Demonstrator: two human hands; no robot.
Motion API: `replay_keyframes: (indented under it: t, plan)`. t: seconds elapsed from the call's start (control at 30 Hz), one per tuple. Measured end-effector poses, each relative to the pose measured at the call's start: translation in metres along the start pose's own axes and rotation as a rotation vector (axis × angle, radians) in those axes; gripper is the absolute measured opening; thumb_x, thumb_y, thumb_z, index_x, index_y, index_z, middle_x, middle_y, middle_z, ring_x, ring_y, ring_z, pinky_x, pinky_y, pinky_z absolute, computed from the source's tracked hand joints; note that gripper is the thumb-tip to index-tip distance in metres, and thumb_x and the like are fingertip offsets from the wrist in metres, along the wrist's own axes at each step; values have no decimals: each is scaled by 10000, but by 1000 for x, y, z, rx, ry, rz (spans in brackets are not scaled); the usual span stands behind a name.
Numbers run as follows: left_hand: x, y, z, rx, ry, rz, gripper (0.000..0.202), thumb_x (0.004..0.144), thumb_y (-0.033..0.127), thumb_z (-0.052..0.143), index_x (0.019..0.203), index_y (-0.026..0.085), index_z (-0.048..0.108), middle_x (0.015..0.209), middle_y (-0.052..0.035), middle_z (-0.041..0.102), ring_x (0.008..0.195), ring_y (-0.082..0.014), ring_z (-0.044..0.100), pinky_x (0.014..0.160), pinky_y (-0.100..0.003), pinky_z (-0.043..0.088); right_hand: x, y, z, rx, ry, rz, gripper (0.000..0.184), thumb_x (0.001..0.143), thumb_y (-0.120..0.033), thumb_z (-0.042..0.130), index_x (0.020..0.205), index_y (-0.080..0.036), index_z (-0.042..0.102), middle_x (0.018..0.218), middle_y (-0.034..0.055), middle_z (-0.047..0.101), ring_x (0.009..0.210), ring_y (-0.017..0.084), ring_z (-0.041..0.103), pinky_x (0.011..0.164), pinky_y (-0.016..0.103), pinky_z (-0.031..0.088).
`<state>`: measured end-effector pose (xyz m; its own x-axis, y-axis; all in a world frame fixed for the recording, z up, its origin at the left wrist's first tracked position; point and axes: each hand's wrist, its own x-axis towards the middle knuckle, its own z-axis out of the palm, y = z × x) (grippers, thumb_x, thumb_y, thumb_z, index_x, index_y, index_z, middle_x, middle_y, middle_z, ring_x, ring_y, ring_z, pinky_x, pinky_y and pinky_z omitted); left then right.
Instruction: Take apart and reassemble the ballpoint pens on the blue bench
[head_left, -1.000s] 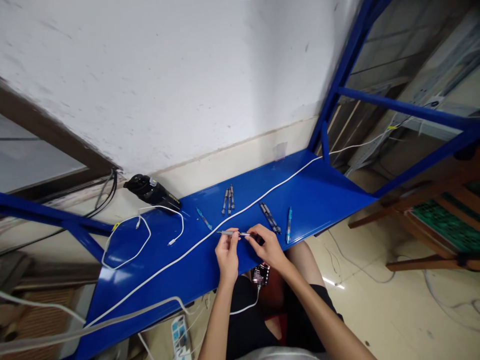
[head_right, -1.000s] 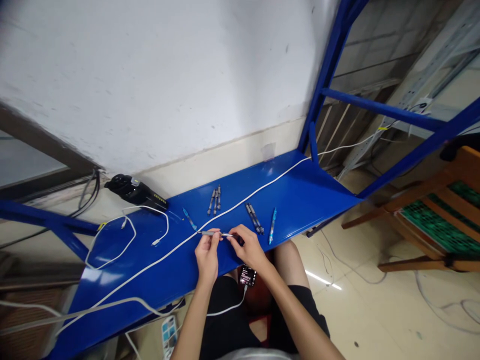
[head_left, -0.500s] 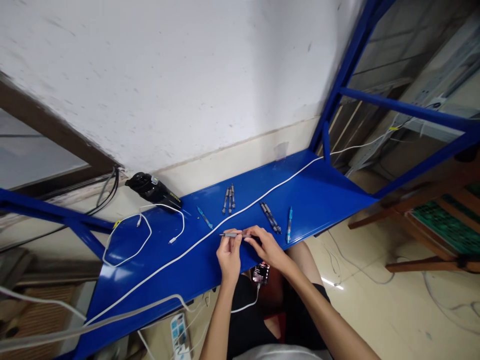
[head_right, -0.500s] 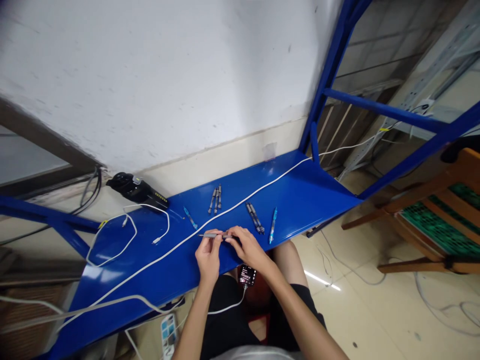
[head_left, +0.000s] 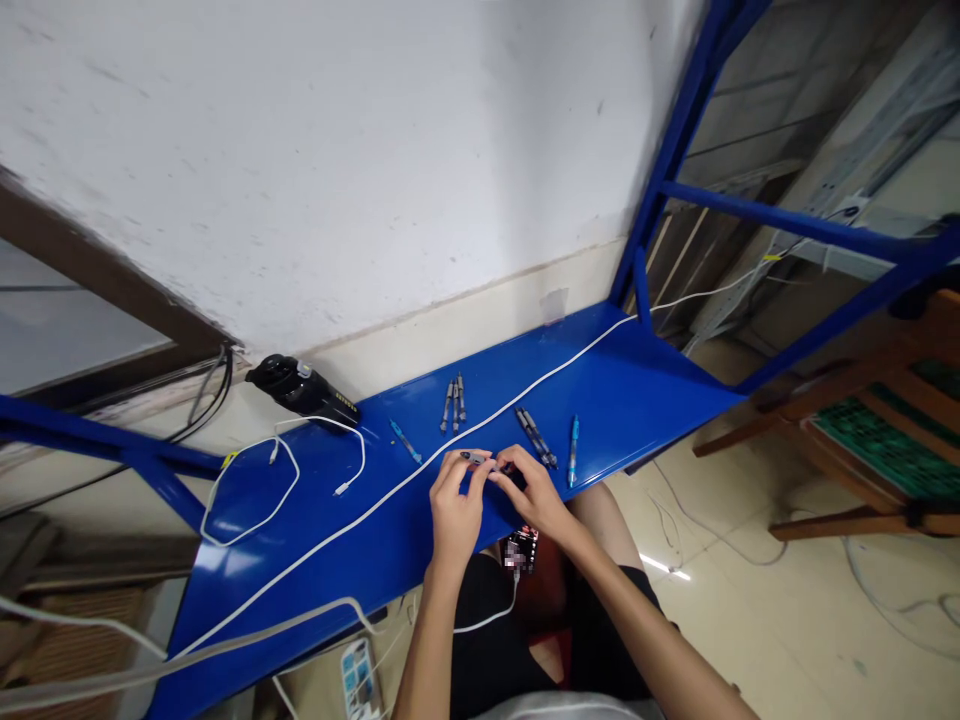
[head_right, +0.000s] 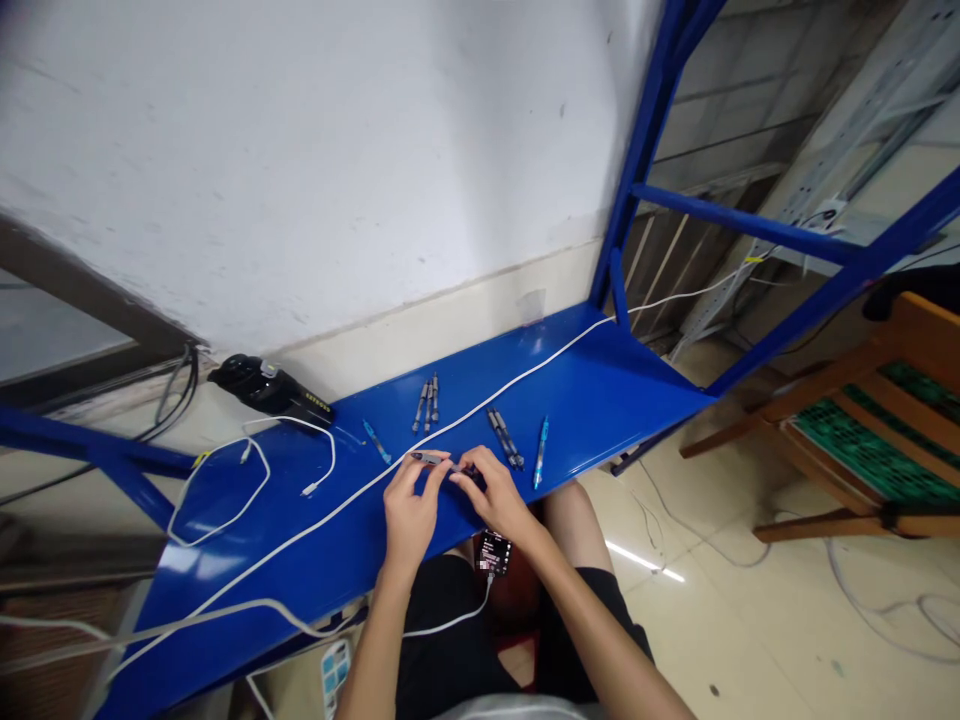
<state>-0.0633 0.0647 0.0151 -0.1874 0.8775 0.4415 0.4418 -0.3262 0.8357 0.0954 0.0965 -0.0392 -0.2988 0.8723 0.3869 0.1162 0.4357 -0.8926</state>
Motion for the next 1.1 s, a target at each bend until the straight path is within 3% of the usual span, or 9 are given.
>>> replay_keyframes:
  t: [0.13, 0.3, 0.4, 0.53, 0.9, 1.1]
  plan:
    - [1, 5, 2, 0, -94, 29, 170, 1064, 315, 662, 1016, 265, 817, 1066, -77, 798, 1050, -255, 745, 991, -386, 574, -2, 0, 0, 16, -17, -49, 148, 1134, -318, 568, 1222, -256, 670, 1231, 113, 697, 1168, 260, 668, 1051, 412, 527]
    - [1, 9, 2, -6, -70, 8, 161, 1066, 316, 661, 1040, 265, 811, 1075, -76, 796, 1071, -256, 736, 1002, -382, 564, -6, 2, 0, -5, -29, -39, 180, 1144, -304, 542, 1260, -271, 676, 1203, 94, 751, 1113, 256, 698, 1029, 421, 531]
    - [1, 8, 1, -17, -134, -19, 182, 1068, 323, 656, 1035, 274, 828, 1114, -80, 797, 1101, -260, 733, 1018, -381, 557, -6, 5, 2, 15, -2, -28, 124, 1120, -342, 601, 1185, -258, 665, 1186, 99, 747, 1105, 261, 703, 1012, 416, 539]
    - [1, 5, 0, -26, -221, -44, 188, 1062, 328, 667, 1029, 278, 844, 1148, -78, 791, 1117, -255, 729, 1022, -374, 560, -8, 12, 5, -9, 68, 7, 150, 1084, -385, 658, 1042, -248, 614, 1005, 48, 696, 917, 221, 674, 858, 343, 536]
    - [-6, -25, 5, -194, -121, -285, 243, 968, 439, 783, 943, 203, 840, 1027, -93, 808, 979, -247, 774, 885, -333, 620, -10, 19, 7, -1, 92, 22, 236, 1038, -439, 728, 968, -239, 623, 929, 31, 674, 839, 200, 630, 788, 325, 522]
    - [-13, -30, 6, -147, -20, -304, 278, 978, 478, 772, 1000, 210, 838, 1025, -85, 821, 970, -234, 777, 907, -320, 601, -8, 15, 6, 15, 39, 47, 251, 1029, -474, 753, 1016, -242, 658, 957, 34, 701, 861, 207, 660, 820, 333, 539]
